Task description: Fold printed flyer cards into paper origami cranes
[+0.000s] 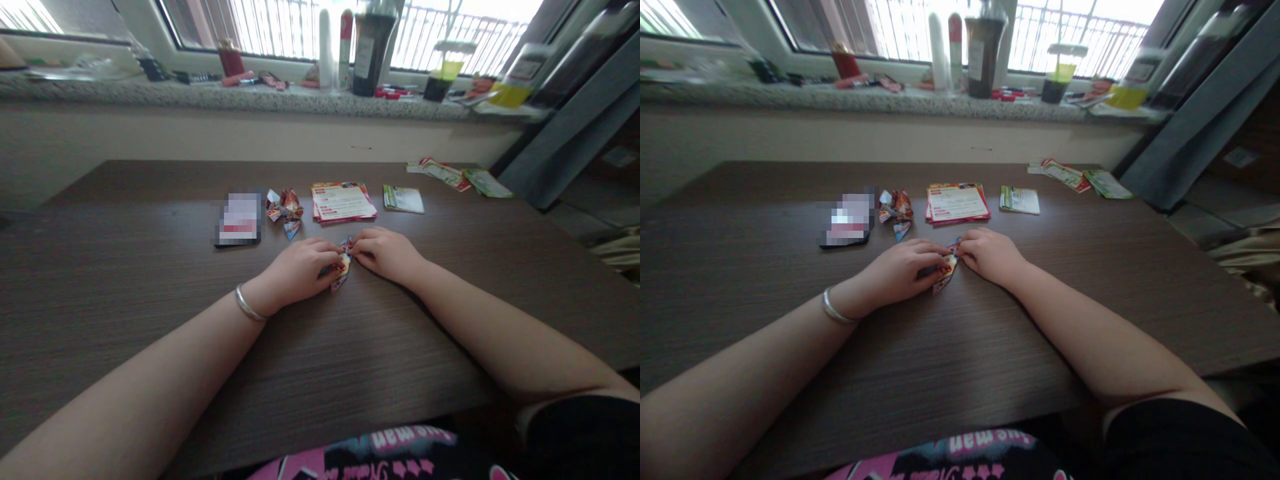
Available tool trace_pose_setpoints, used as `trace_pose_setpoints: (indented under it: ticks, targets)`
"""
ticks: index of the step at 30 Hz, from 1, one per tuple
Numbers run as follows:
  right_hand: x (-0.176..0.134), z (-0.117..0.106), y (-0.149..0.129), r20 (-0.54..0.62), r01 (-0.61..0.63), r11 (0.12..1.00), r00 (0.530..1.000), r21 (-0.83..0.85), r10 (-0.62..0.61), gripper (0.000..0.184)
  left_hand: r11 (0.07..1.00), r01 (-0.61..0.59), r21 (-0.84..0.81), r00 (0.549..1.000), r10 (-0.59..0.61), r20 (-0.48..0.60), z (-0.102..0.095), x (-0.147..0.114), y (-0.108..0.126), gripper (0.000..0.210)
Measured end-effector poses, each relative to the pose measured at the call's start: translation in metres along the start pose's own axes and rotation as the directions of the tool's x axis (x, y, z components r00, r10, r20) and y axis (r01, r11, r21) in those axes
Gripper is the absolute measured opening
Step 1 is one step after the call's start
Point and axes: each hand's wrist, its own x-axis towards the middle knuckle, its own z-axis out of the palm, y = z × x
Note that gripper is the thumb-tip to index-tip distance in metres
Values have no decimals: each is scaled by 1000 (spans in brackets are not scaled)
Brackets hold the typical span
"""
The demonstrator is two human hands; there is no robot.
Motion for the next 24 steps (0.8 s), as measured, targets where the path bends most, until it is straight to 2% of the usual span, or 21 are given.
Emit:
trace_pose_setpoints:
  ticks: [4,10,18,24]
  targets:
    - [0,2,0,-11,24,999,1000,43,-24,21,1000,-6,-25,999,7,34,-2,-1,-1,24]
    - [2,2,-2,-10,57,995,998,82,-57,18,999,34,-33,999,-33,19,2,-2,-2,24]
    - [5,2,0,22,-45,985,999,164,42,23,995,92,-42,995,-91,31,3,-1,-2,22]
    - [5,5,3,8,-26,977,1000,210,24,17,992,114,48,992,-117,46,0,1,1,23]
